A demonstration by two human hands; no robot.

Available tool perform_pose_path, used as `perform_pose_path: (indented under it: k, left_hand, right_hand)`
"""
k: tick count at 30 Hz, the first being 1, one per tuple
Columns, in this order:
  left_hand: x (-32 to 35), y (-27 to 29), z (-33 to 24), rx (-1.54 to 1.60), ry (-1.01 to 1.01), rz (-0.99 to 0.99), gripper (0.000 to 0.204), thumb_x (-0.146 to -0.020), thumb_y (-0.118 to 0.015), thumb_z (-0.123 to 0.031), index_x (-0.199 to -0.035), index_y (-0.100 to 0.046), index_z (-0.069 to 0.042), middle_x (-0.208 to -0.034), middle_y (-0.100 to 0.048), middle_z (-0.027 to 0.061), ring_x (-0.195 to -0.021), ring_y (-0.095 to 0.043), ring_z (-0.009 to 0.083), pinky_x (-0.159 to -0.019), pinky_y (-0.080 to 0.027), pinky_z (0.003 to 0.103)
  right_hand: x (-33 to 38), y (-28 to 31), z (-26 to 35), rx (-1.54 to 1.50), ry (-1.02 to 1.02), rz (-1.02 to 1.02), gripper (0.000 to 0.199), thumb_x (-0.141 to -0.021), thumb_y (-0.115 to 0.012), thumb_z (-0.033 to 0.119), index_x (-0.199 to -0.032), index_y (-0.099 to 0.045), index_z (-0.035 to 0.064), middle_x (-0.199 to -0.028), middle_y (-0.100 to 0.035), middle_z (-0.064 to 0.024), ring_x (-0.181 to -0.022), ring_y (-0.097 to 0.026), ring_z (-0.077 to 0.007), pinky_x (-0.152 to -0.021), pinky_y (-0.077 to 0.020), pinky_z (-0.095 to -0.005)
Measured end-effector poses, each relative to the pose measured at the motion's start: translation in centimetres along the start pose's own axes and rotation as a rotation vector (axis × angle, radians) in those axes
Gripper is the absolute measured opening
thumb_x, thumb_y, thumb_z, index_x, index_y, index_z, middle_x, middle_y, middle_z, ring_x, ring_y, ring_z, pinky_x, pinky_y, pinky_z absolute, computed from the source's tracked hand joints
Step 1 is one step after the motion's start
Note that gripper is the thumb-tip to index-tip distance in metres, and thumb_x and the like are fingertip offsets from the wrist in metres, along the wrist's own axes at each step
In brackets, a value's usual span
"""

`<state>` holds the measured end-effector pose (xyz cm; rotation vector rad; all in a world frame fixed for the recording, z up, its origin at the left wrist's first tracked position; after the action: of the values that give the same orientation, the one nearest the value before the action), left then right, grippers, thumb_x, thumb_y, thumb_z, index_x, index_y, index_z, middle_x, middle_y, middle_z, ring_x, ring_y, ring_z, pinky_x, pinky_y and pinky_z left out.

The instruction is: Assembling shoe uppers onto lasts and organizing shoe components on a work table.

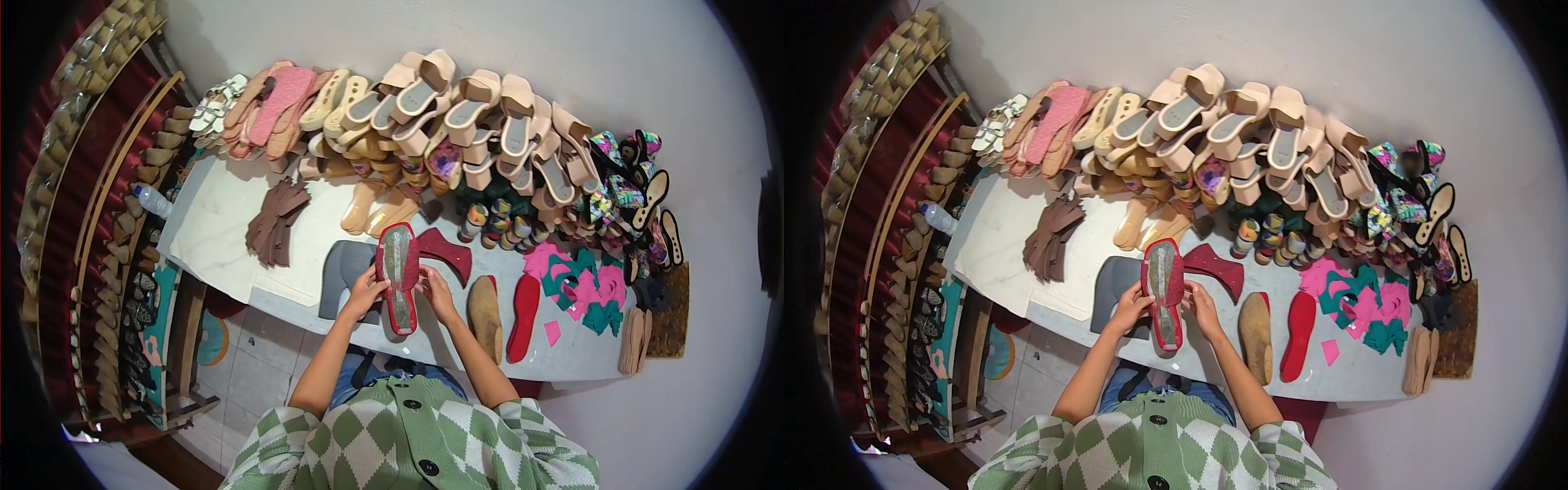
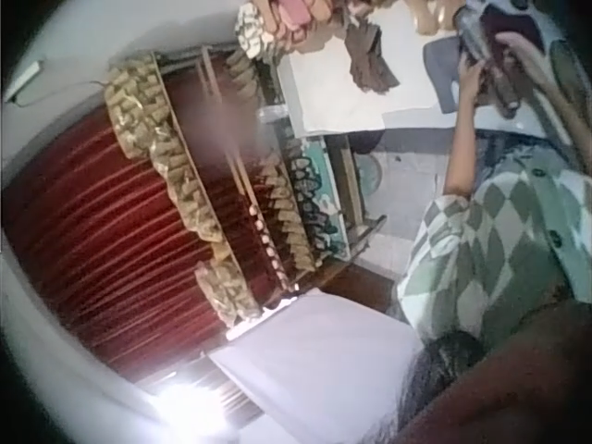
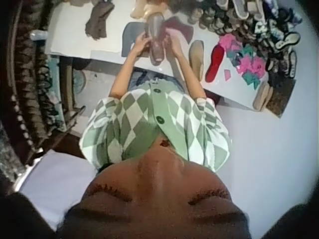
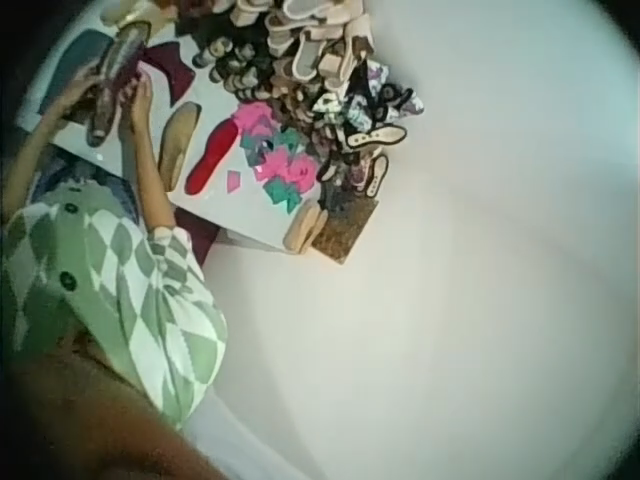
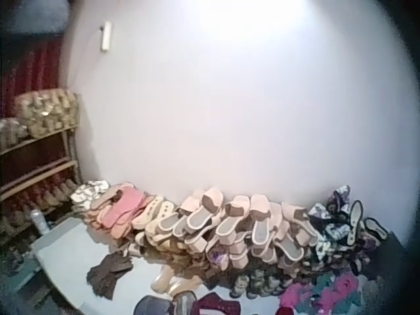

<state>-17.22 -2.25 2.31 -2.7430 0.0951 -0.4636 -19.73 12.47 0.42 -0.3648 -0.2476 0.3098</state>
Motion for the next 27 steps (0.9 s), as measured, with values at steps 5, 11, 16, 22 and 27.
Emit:
perform_pose_path:
  k: [5,11,16,22,27]
  left_hand:
    - [2.8,6.8,-0.2,0.108,0.08,-0.07,0.046,-0.085,-0.055,-0.01,-0.128,-0.041,-0.011,-0.109,-0.054,0.0032,-0.091,-0.054,0.0113,-0.073,-0.051,0.033]
    - [5.9,15.5,-2.5,0.083,0.098,-0.123,0.041,-0.084,-0.055,-0.012,-0.123,-0.044,-0.008,-0.104,-0.056,0.0039,-0.088,-0.056,0.0123,-0.069,-0.052,0.035]
    - [6.9,21.5,-3.9,0.059,0.108,-0.104,0.038,-0.085,-0.054,-0.011,-0.122,-0.044,-0.008,-0.105,-0.056,0.0046,-0.088,-0.057,0.0139,-0.072,-0.052,0.037]
    - [6.6,24.9,-5.1,-0.018,0.088,-0.089,0.044,-0.084,-0.056,-0.013,-0.125,-0.042,-0.012,-0.107,-0.055,0.0015,-0.09,-0.056,0.0124,-0.071,-0.05,0.034]
    - [6.7,25.5,-4.3,-0.084,0.131,-0.102,0.042,-0.085,-0.055,-0.013,-0.125,-0.043,-0.012,-0.107,-0.055,0.0013,-0.091,-0.055,0.0116,-0.075,-0.051,0.035]
  right_hand:
    - [-1.2,-4.5,-5.3,0.17,-0.089,-0.012,0.024,-0.087,-0.054,0.014,-0.11,-0.053,0.0049,-0.108,-0.053,-0.0101,-0.1,-0.053,-0.0184,-0.081,-0.0465,-0.0334]
    - [-0.6,-10.4,-5.0,1.048,0.217,-0.246,0.052,-0.066,-0.073,0.019,-0.111,-0.05,0.0063,-0.104,-0.047,-0.0178,-0.099,-0.048,-0.0323,-0.085,-0.0413,-0.0394]
    - [0.3,-12.7,-4.6,1.272,0.176,-0.455,0.062,-0.061,-0.071,0.015,-0.116,-0.044,0.007,-0.113,-0.042,-0.0207,-0.104,-0.041,-0.0371,-0.089,-0.0363,-0.0428]
    - [0.4,-9.5,-4.9,0.965,0.221,-0.456,0.046,-0.067,-0.066,0.007,-0.11,-0.051,0.0037,-0.102,-0.054,-0.0156,-0.091,-0.055,-0.0267,-0.081,-0.0437,-0.0351]
    - [0.3,-6.3,-8.3,0.232,-0.018,-0.355,0.036,-0.079,-0.057,0.001,-0.114,-0.05,0.001,-0.102,-0.057,-0.006,-0.085,-0.053,-0.0087,-0.072,-0.043,-0.0212]
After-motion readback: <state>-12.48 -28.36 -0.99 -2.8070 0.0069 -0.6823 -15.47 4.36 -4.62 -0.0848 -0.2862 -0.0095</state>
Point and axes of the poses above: each hand's wrist, its own x-axis away from the middle knuckle, its own y-axis out of the back of the hand, z = x × y, the point moved 10 cm from there along -x, towards the middle knuckle
